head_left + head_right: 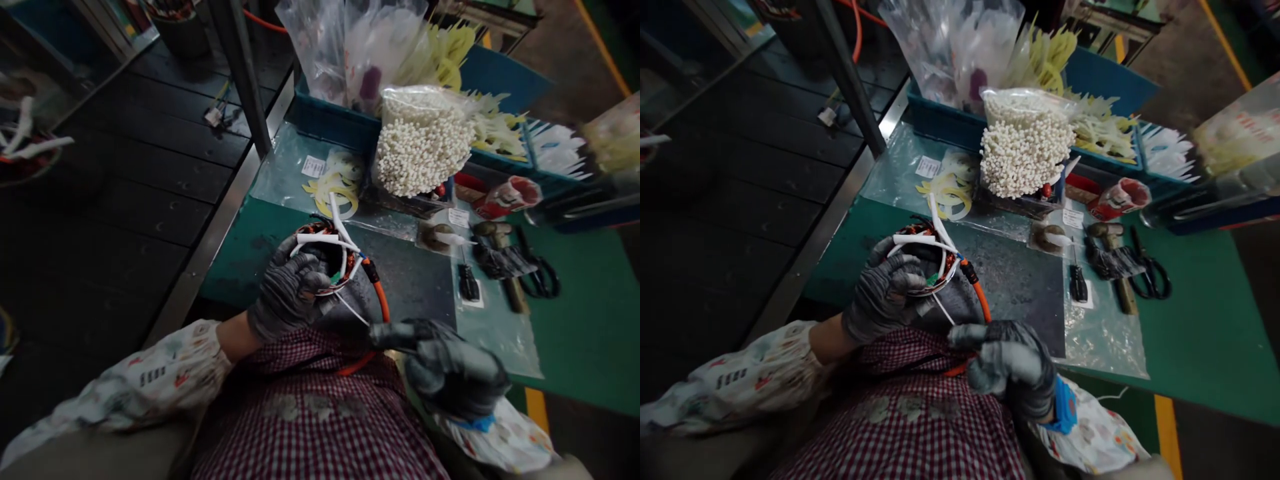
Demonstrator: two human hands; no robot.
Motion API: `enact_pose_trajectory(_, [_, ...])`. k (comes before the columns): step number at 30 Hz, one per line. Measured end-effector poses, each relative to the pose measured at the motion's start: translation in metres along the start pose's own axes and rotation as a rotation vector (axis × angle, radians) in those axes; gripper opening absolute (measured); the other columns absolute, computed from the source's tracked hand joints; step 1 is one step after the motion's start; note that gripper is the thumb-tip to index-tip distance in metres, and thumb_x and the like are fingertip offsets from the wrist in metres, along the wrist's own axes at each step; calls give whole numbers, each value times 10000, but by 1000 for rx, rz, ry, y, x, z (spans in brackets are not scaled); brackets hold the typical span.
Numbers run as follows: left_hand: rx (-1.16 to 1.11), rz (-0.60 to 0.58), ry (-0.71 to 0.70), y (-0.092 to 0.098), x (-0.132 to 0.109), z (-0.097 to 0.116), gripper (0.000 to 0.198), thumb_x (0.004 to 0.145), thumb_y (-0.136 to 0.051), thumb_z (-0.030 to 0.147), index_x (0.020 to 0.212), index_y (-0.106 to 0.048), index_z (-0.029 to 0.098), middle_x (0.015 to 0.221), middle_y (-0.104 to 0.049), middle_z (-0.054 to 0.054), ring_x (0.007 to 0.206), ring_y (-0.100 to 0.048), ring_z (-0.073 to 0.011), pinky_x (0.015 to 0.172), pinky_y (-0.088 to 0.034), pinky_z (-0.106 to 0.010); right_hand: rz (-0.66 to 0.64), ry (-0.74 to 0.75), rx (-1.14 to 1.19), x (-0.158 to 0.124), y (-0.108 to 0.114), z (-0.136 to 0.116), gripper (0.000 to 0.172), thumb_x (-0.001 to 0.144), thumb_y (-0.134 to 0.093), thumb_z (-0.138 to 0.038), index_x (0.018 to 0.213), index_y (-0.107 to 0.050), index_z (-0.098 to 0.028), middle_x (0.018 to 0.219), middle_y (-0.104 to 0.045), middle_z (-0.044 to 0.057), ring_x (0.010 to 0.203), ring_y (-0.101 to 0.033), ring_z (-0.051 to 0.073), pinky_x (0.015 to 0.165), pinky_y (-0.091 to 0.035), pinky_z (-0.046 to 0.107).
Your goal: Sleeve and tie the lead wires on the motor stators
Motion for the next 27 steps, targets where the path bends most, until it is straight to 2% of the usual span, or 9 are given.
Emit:
enact_pose_trajectory(3, [-23,-11,-12,-1,-1,-2,107,943,-748,321,1002,-668,285,1027,-802,-6,1062,-802,-272,1314,-528,-576,-97,26,-86,23,-6,3,313,1006,-782,-497,1173,-890,-255,750,-807,52,605,-736,217,571,-631,347])
enact_pose_trajectory(8, [-62,18,-52,0,2,-1,104,1020,-718,330,1078,-686,249,1159,-859,-60,1186,-831,-299,1285,-539,-658,97,266,-631,77,-13,-15,240,978,-828,-493,1108,-864,-295,1034,-881,63,940,-829,288,882,-681,419])
enact_pose_trajectory(10, [-93,10,-48,2,3,-1,106,1022,-748,323,1087,-711,247,1206,-869,-67,1225,-831,-305,1294,-529,-674,36,279,-916,87,-15,-29,283,1031,-780,-414,1258,-857,-262,1111,-891,104,973,-828,298,881,-649,401])
enact_pose_trajectory(12, [-114,-7,-28,3,4,-1,80,1019,-763,310,1064,-732,251,1234,-872,-65,1220,-839,-302,1311,-510,-684,-28,298,-1116,93,-17,-39,285,1083,-712,-347,1294,-855,-220,1028,-889,125,852,-810,276,771,-601,365])
enact_pose_trajectory(14, [-124,-41,-6,2,3,-2,76,1034,-750,327,1031,-743,251,1224,-876,-68,1201,-847,-300,1326,-493,-691,-74,336,-1041,97,-18,-43,249,1095,-705,-361,1161,-882,-200,899,-868,107,734,-767,238,688,-557,343])
enact_pose_trajectory(17, [-99,-21,-10,2,1,-3,124,1056,-712,369,1030,-759,258,1209,-879,-73,1197,-846,-293,1336,-496,-660,-60,383,-676,101,-15,-40,254,1090,-714,-406,1063,-876,-212,860,-869,55,696,-763,203,649,-588,324])
enact_pose_trajectory(21, [-66,-18,-17,3,1,-1,190,1020,-752,329,1200,-775,273,1218,-876,-44,1198,-841,-280,1369,-478,-614,-169,259,-233,99,-7,-36,196,1061,-775,-396,1125,-902,-261,1075,-916,45,958,-865,248,864,-713,384])
enact_pose_trajectory(23, [-67,-57,-10,4,2,-1,211,1002,-762,305,1210,-773,277,1218,-874,-36,1204,-836,-282,1391,-454,-607,-221,206,-186,98,-3,-37,165,1033,-819,-384,1115,-901,-267,1055,-913,34,942,-863,235,869,-719,378])
enact_pose_trajectory(27, [-107,-67,-12,6,4,-2,31,1006,-762,304,997,-740,283,1172,-874,-17,1173,-838,-276,1420,-409,-616,-75,316,-303,100,2,-37,73,906,-852,-234,976,-869,-220,919,-888,23,810,-815,189,759,-686,309])
Point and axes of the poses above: each hand's wrist, its own x-axis towards the middle knuckle, its own y-axis out of the back of the hand, z = x × y, the point moved 1 cm from there along x, towards the middle knuckle
